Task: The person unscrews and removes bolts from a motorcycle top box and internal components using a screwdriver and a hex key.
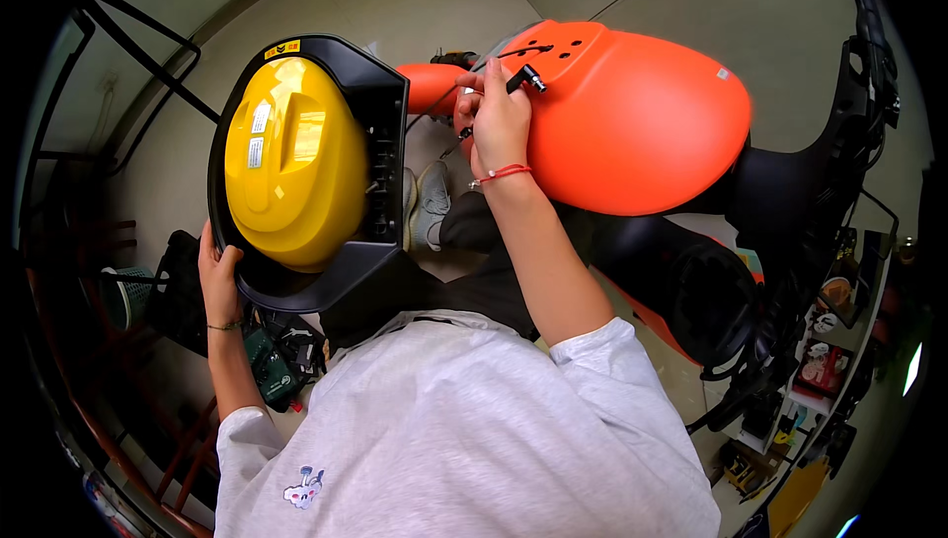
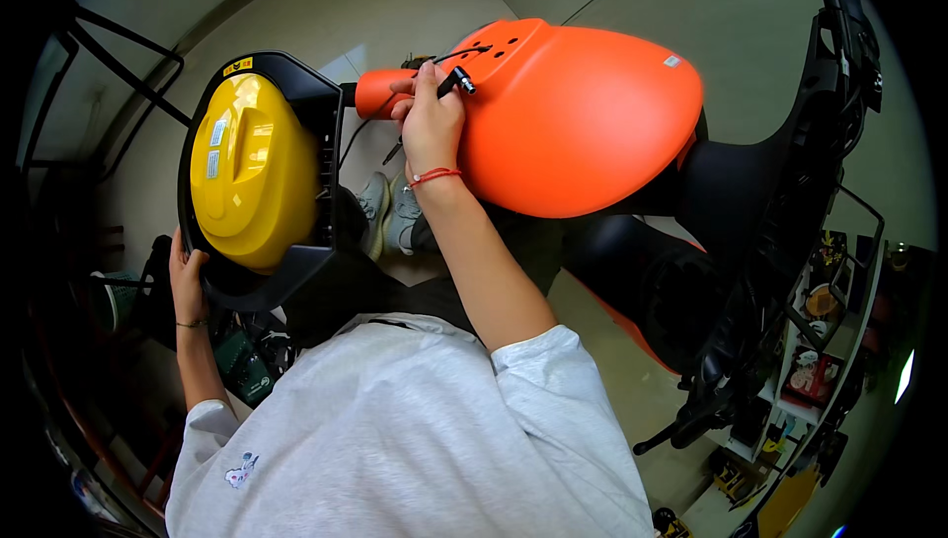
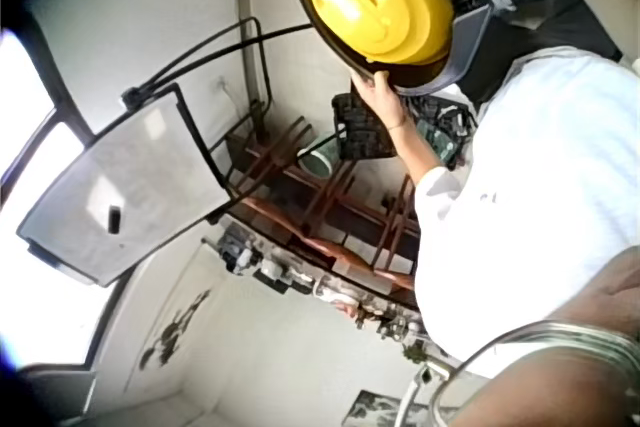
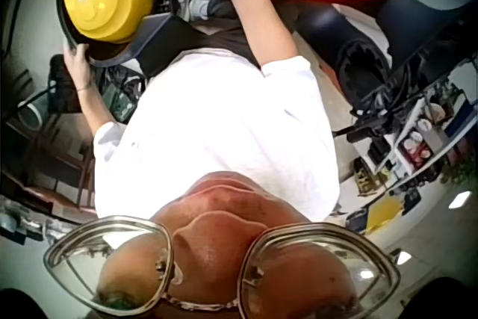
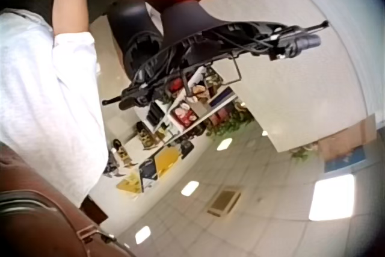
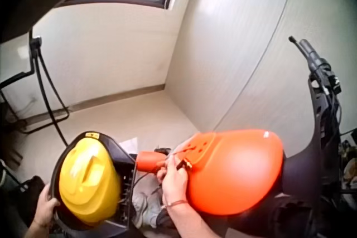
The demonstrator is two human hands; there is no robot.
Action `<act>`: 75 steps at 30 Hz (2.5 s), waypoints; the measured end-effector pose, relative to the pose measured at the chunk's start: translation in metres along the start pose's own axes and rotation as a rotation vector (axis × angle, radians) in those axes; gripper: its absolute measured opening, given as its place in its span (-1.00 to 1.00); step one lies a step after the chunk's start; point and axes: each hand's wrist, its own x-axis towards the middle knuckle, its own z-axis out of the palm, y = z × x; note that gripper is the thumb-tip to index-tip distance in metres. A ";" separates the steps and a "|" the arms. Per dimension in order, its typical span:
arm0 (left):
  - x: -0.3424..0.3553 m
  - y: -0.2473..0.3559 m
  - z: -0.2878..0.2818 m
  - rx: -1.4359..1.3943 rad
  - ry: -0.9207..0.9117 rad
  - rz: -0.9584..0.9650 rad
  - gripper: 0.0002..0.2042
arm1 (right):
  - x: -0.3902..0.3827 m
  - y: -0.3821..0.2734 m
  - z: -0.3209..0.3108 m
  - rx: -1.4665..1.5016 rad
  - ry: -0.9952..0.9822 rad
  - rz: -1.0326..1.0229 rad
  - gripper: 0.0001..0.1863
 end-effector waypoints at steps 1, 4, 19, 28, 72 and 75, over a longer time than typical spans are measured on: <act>-0.002 0.001 0.002 -0.016 0.015 0.006 -0.38 | 0.002 0.001 0.003 -0.017 0.032 -0.093 -0.66; -0.018 -0.025 0.016 -0.121 0.043 -0.016 -0.39 | 0.010 -0.011 0.009 -0.127 0.010 -0.093 -0.72; -0.008 0.019 -0.018 0.064 0.000 0.091 -0.37 | -0.093 0.023 -0.080 -0.649 -0.220 0.292 -0.64; 0.002 0.036 -0.018 0.234 -0.075 0.094 -0.37 | -0.136 0.040 -0.091 -0.387 -0.283 0.306 -0.51; -0.019 0.052 0.133 1.780 -0.918 1.414 -0.91 | -0.155 0.073 -0.039 -0.333 -0.331 0.221 -0.73; -0.020 0.051 0.133 1.785 -0.916 1.394 -0.90 | -0.155 0.073 -0.040 -0.346 -0.327 0.228 -0.72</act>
